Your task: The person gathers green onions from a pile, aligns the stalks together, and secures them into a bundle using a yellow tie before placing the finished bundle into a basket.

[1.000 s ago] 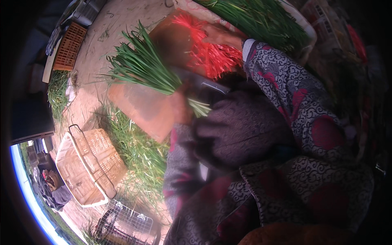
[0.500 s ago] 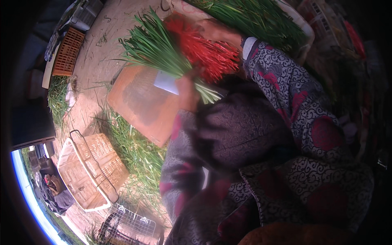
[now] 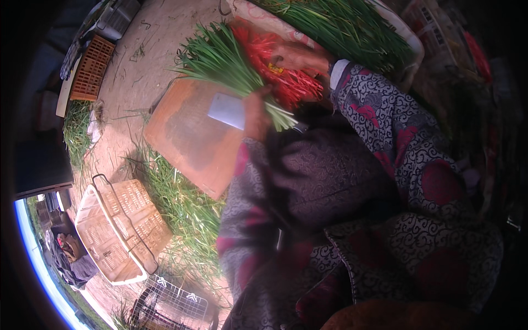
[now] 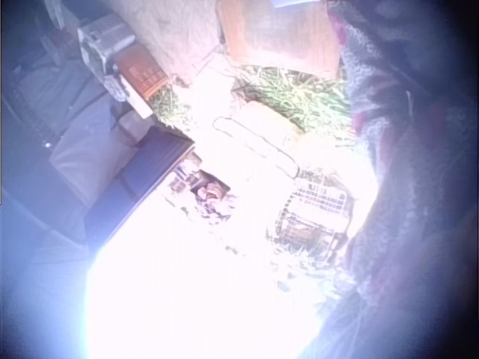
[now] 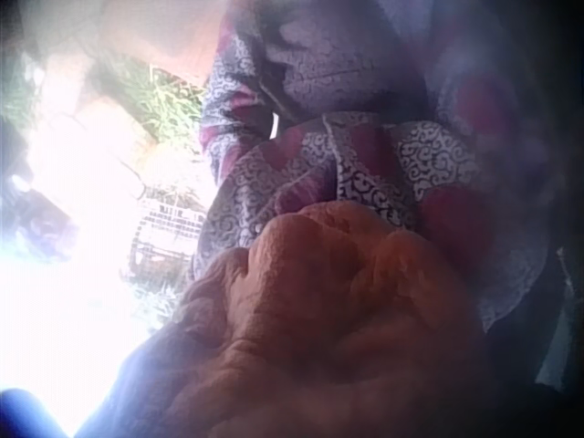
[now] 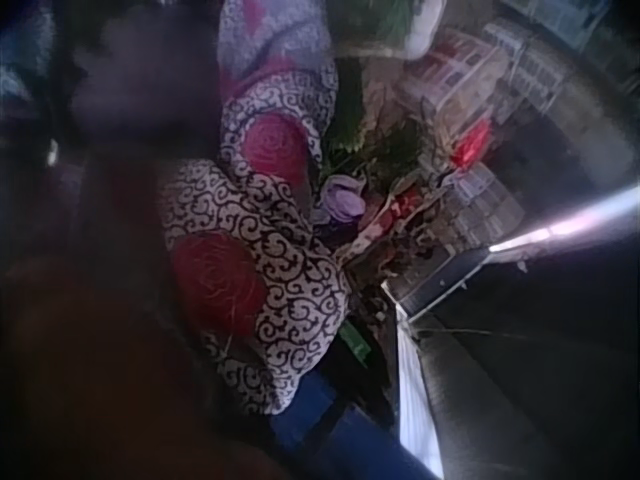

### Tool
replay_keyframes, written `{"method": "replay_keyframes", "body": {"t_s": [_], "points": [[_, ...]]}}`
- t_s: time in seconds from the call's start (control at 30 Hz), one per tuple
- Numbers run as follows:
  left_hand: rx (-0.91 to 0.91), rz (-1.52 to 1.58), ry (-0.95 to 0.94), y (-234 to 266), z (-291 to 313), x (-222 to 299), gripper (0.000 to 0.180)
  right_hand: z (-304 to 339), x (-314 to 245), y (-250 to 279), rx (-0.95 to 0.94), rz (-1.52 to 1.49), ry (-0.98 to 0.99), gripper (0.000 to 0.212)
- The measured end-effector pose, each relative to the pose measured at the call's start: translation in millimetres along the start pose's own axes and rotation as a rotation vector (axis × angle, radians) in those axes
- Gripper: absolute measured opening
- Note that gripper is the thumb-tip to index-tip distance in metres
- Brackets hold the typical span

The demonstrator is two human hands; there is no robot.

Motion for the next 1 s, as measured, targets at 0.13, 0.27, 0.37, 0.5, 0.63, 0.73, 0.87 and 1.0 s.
{"method": "replay_keyframes", "body": {"t_s": [0.13,0.27,0.37,0.5,0.63,0.73,0.87,1.0], "points": [[0.051,0.001,-0.043,4,-3,1,0.021,5,-16,9,0.169,0.135,0.037,0.021],[0.091,-0.022,-0.059,0,-3,2,0.018,-1,-22,9,0.235,0.076,0.254,0.017],[0.088,-0.063,-0.079,0,-6,0,0.024,14,-21,-1,0.369,0.216,0.407,0.018],[0.056,-0.009,-0.041,-11,2,2,0.018,11,-2,-13,0.372,0.237,0.377,0.02],[-0.008,0.088,0.002,2,4,6,0.019,1,-3,-12,0.247,-0.049,0.133,0.023],[-0.08,0.119,0.038,9,1,3,0.021,15,6,10,0.24,-0.243,-0.007,0.027],[0.007,0.072,-0.04,34,25,28,0.022,22,-55,51,0.176,-0.647,0.034,0.033],[0.001,0.009,-0.007,7,22,20,0.025,20,-17,29,-0.116,-0.847,-0.118,0.032]]}}
Point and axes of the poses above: each hand's wrist, its own z-axis away from the middle knuckle, its own y-axis out of the back of the hand, x = y × z, the point moved 4 cm from there along -z, towards the middle knuckle, and after that the axes turned 5 degrees about -x, right-handed, at the moved point
